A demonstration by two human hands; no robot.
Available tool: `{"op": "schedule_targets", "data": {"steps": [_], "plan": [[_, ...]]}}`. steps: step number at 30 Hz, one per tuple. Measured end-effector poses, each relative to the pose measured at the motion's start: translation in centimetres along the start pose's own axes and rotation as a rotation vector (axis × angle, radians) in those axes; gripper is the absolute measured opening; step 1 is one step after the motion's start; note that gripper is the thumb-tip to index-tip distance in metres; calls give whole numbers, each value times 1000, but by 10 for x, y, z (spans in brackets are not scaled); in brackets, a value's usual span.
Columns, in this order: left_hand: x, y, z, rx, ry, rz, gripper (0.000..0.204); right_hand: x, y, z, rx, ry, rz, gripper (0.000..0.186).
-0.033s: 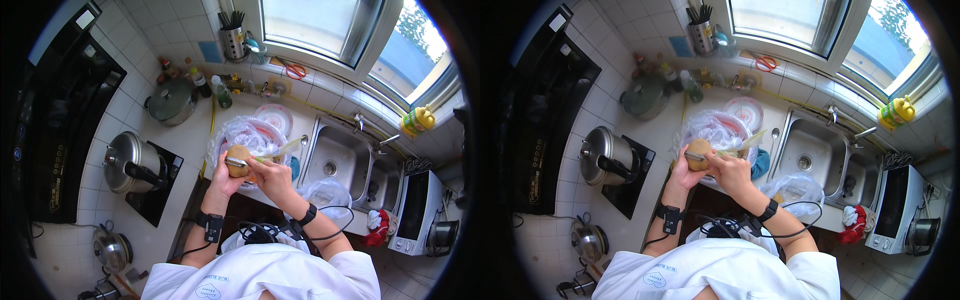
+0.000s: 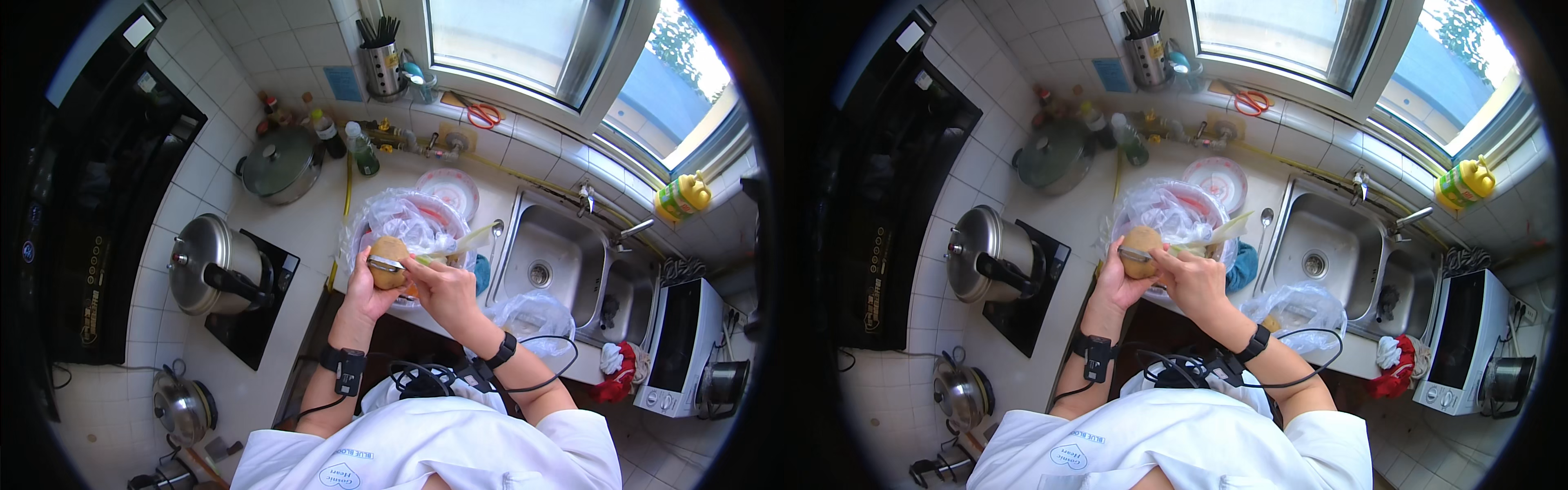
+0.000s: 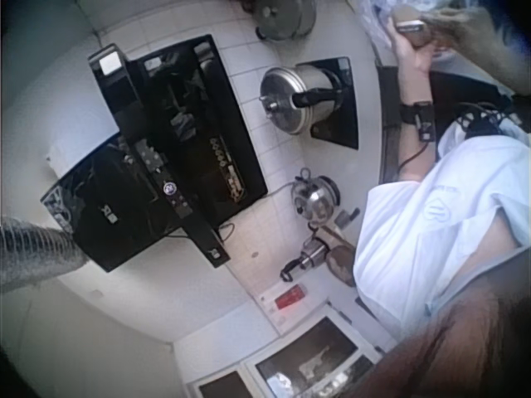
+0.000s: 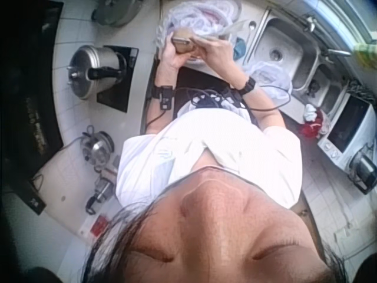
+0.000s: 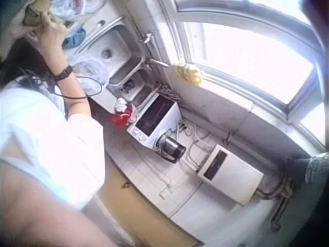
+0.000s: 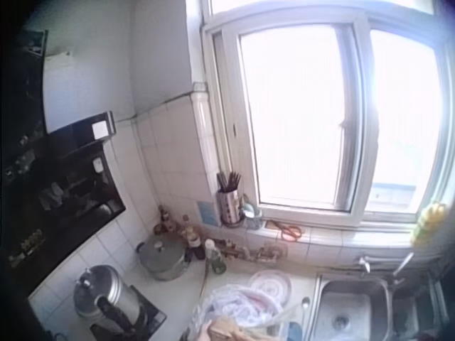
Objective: The person wipes the kitchen counter and cutting board with a cloth, then retrieves potatoes from a plastic bag. They peel two potatoes over the sink using a peeler, discarding the skins into a bag.
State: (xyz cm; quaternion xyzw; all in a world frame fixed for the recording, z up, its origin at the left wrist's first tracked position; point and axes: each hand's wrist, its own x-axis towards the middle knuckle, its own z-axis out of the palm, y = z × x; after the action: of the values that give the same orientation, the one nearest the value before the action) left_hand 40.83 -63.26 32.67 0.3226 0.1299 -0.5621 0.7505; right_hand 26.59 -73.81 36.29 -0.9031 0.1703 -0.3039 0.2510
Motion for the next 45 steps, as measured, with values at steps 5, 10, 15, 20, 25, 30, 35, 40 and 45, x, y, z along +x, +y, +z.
{"op": "schedule_targets", "data": {"steps": [5,10,15,20,25,30,35,40,45], "plan": [[5,-3,-9,-18,54,44,56,1,-1,9,-37,-1,41,27],[9,-5,-16,-10,129,74,53,2,-4,10,-57,-80,87,24],[6,-9,-14,8,157,117,52,3,0,15,-98,-90,108,21],[-11,-12,0,155,57,55,56,11,33,23,-249,-188,238,11],[-24,-2,15,190,-6,103,58,9,47,25,-106,-112,323,19],[-30,4,15,127,-5,105,59,17,45,4,144,-87,437,23],[-22,10,7,-65,-62,40,63,10,24,-11,337,-51,249,29],[-13,14,7,-1,-62,18,64,2,11,-15,160,-130,-12,35],[-9,9,12,62,54,75,60,7,10,-12,39,-21,-16,32]]}}
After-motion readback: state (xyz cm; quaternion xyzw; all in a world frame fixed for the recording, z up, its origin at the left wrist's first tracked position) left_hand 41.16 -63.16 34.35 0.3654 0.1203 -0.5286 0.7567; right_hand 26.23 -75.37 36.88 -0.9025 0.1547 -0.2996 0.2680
